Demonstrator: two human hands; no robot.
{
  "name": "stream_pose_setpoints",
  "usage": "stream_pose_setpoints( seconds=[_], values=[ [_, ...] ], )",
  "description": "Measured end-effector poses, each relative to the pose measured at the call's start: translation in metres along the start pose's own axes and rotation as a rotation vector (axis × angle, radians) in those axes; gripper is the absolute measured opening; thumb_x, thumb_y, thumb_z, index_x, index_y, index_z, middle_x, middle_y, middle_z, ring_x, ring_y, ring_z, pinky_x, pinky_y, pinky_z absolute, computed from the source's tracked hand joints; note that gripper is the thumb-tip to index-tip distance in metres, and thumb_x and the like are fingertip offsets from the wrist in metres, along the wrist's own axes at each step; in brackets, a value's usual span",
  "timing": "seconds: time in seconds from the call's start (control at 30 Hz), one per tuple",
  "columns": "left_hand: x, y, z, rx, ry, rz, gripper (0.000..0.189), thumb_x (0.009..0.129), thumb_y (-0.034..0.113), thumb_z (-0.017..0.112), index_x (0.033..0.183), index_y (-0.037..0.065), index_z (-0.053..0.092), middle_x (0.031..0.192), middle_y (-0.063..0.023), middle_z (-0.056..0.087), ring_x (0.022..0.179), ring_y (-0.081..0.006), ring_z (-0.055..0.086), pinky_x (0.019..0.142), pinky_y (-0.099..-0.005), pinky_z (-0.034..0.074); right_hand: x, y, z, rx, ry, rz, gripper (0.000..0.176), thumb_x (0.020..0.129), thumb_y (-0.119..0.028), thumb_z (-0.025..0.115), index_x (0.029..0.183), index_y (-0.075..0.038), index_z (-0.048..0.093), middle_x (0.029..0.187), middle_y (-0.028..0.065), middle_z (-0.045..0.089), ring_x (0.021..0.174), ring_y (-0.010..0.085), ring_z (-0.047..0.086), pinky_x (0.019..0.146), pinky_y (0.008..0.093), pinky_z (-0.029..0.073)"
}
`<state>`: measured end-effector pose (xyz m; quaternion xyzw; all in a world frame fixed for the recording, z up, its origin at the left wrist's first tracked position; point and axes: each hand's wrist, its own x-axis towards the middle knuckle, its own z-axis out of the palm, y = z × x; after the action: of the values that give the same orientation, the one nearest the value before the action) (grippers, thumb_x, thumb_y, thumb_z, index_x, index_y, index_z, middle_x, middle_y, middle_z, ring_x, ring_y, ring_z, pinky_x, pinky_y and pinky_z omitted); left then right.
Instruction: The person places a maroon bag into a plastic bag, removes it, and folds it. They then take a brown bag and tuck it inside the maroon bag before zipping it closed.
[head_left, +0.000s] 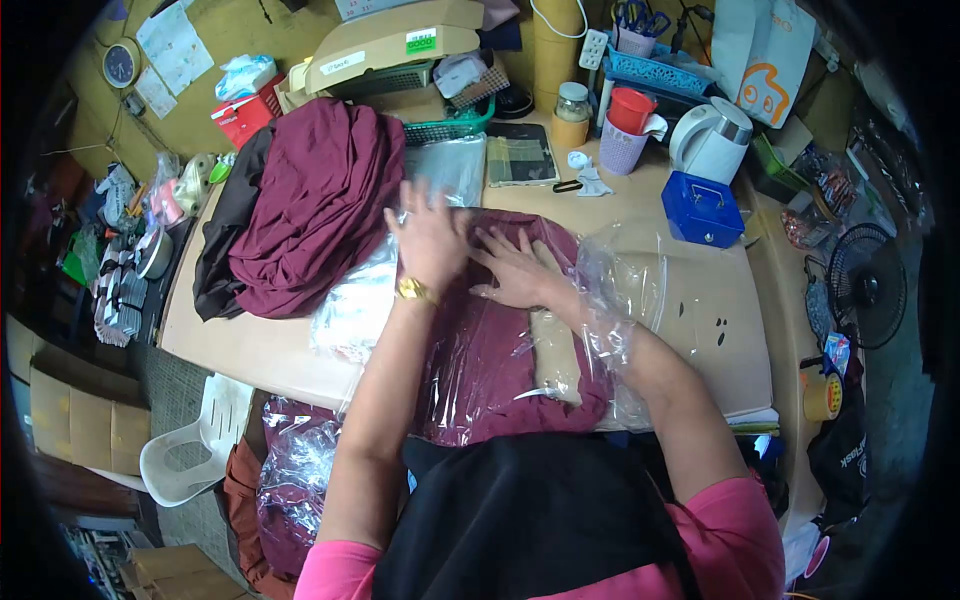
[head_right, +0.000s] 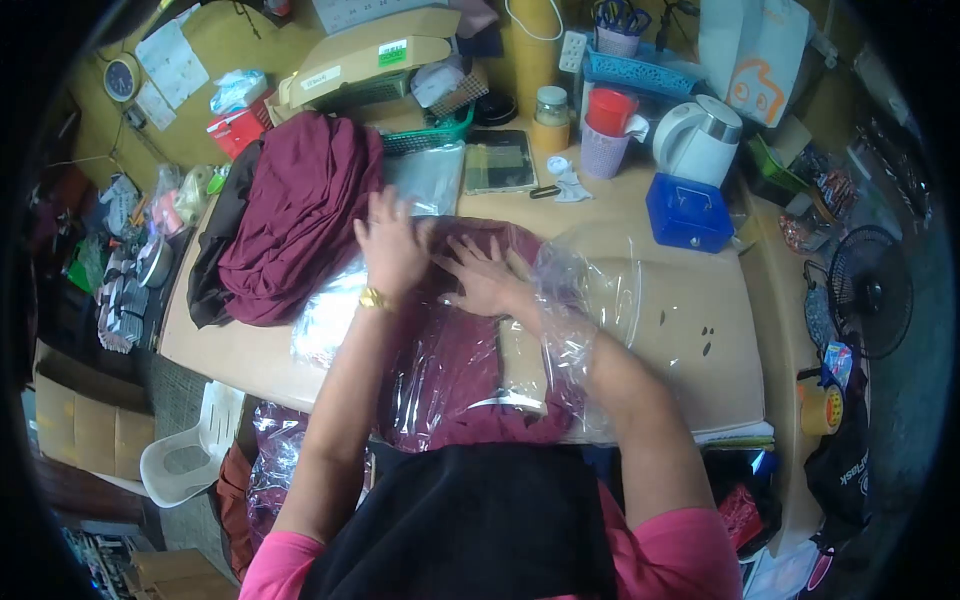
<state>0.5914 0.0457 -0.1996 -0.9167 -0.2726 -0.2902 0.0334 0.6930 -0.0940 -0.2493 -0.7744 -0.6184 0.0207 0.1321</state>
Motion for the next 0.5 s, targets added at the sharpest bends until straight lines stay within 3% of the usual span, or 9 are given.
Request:
stream_pose_setpoints(
  seconds=[0.07,0.1,0.17,0.23,0.3,0.33,0.4,0.47,0.5],
  values=[
    [-0.025,0.015,0.013,-0.005,-0.219,0.042,0.059,0.097,0.054,0.043,0.142,0.016,0.047,0.156,-0.0152,0.032,0.148,-0.0368,0.020,0.114,-0.0678,0.011,-0.011,-0.003,-0.034,0.158,-0.160,0.025,0.064,0.086,-0.041,0.063,0.141,-0.011,0.047,0.154,0.0166,0.034,0.141,0.0370,0.034,0.112,0.0613,0.025],
    [-0.039,0.011,0.029,0.018,-0.234,0.033,0.062,0.097,0.057,0.039,0.145,0.017,0.044,0.157,-0.0149,0.030,0.148,-0.0368,0.020,0.114,-0.0681,0.009,-0.015,0.021,-0.012,-0.162,0.234,-0.303,0.052,0.083,-0.028,0.066,0.131,-0.010,0.056,0.144,0.0114,0.049,0.132,0.0345,0.045,0.104,0.0537,0.040],
    [-0.055,0.003,0.036,0.108,-0.278,0.042,0.067,0.097,0.060,0.035,0.150,0.020,0.038,0.159,-0.0146,0.027,0.148,-0.0369,0.019,0.113,-0.0691,0.007,-0.051,0.057,-0.048,-0.031,0.282,-0.204,0.037,0.084,-0.019,0.065,0.118,-0.005,0.061,0.124,0.0161,0.059,0.118,0.0328,0.056,0.095,0.0492,0.047],
    [-0.055,0.002,0.035,0.079,-0.251,0.041,0.067,0.098,0.059,0.035,0.150,0.019,0.039,0.158,-0.0149,0.029,0.148,-0.0370,0.020,0.114,-0.0680,0.007,-0.085,0.080,-0.075,-0.066,0.316,-0.011,0.033,0.083,-0.019,0.066,0.112,-0.004,0.065,0.121,0.0162,0.061,0.109,0.0344,0.060,0.094,0.0435,0.048],
    [-0.055,0.004,0.033,0.090,-0.252,0.031,0.067,0.097,0.059,0.036,0.151,0.018,0.038,0.157,-0.0143,0.032,0.148,-0.0361,0.021,0.115,-0.0664,0.007,-0.120,0.156,-0.030,0.204,0.536,0.101,0.028,0.086,-0.021,0.066,0.108,-0.004,0.066,0.111,0.0129,0.064,0.102,0.0276,0.062,0.089,0.0396,0.048],
    [-0.054,0.006,0.032,0.084,-0.254,0.035,0.067,0.097,0.059,0.036,0.151,0.018,0.038,0.157,-0.0143,0.032,0.148,-0.0361,0.021,0.115,-0.0664,0.007,-0.131,0.157,-0.043,0.200,0.535,0.107,0.028,0.086,-0.021,0.066,0.108,-0.004,0.066,0.111,0.0129,0.064,0.102,0.0276,0.062,0.089,0.0396,0.048],
    [-0.055,0.006,0.034,0.104,-0.258,0.027,0.066,0.097,0.058,0.036,0.151,0.018,0.038,0.157,-0.0135,0.032,0.147,-0.0352,0.022,0.115,-0.0661,0.007,-0.161,0.139,-0.077,1.159,0.468,0.757,0.026,0.090,-0.019,0.065,0.111,-0.003,0.065,0.109,0.0090,0.062,0.099,0.0180,0.061,0.084,0.0338,0.050],
    [-0.056,0.003,0.038,0.065,-0.248,0.023,0.067,0.096,0.059,0.038,0.149,0.018,0.041,0.157,-0.0137,0.031,0.148,-0.0352,0.021,0.115,-0.0661,0.005,-0.211,0.112,-0.068,1.768,0.427,0.620,0.026,0.093,-0.021,0.062,0.109,-0.001,0.066,0.095,0.0048,0.067,0.088,0.0126,0.061,0.079,0.0303,0.050],
    [-0.055,0.003,0.039,0.065,-0.247,0.021,0.067,0.096,0.058,0.038,0.149,0.018,0.041,0.158,-0.0137,0.031,0.148,-0.0352,0.021,0.115,-0.0660,0.005,-0.226,0.062,-0.087,1.405,0.301,0.555,0.022,0.091,-0.020,0.064,0.101,-0.001,0.066,0.088,0.0037,0.066,0.084,0.0115,0.061,0.075,0.0287,0.050]
  ],
)
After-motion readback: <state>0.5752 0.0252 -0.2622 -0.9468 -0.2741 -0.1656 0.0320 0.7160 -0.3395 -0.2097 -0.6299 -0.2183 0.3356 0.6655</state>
